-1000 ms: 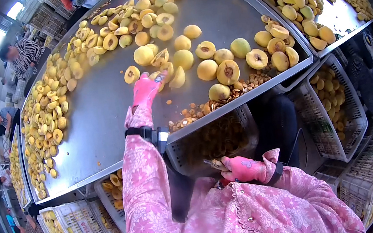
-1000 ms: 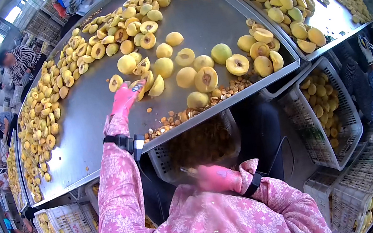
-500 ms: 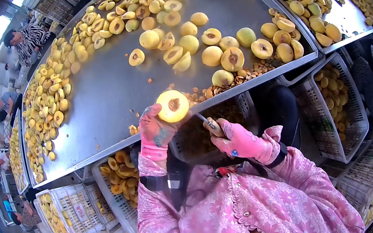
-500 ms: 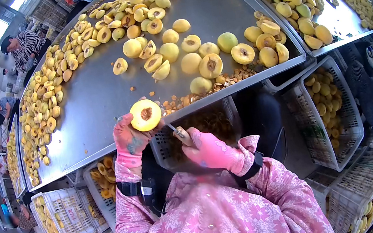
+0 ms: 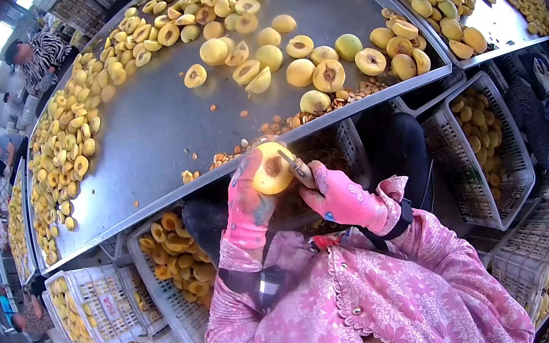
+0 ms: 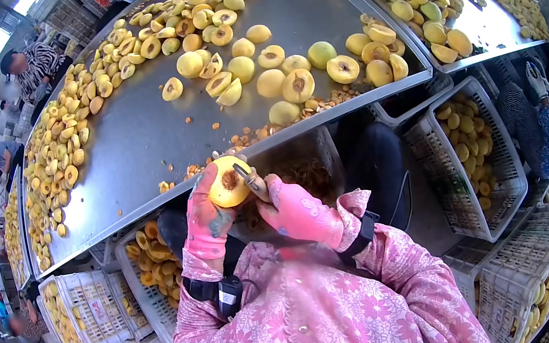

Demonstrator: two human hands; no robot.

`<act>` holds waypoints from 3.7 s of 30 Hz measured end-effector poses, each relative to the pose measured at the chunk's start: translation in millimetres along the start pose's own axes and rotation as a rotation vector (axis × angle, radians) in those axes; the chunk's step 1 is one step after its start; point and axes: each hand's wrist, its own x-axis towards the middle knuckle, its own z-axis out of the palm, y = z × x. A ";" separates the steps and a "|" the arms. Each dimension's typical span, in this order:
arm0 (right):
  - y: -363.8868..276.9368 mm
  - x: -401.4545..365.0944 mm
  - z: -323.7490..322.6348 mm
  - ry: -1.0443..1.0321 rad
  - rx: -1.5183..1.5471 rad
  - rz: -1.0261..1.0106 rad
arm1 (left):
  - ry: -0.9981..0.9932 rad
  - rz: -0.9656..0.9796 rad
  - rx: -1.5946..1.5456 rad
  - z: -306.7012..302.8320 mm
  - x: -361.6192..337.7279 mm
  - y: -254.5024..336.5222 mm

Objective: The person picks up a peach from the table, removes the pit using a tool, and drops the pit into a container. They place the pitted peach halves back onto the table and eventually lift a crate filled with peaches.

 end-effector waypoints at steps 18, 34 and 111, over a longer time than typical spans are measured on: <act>12.8 2.9 0.0 -0.208 -0.077 0.062 | 0.064 -0.017 0.318 -15.4 13.8 -12.1; 27.5 7.5 -14.5 -0.676 0.681 0.618 | 0.025 -0.046 0.531 -30.1 24.8 -27.4; -13.5 3.0 15.1 -0.011 -0.030 0.044 | 0.125 0.211 0.021 0.2 2.2 -10.1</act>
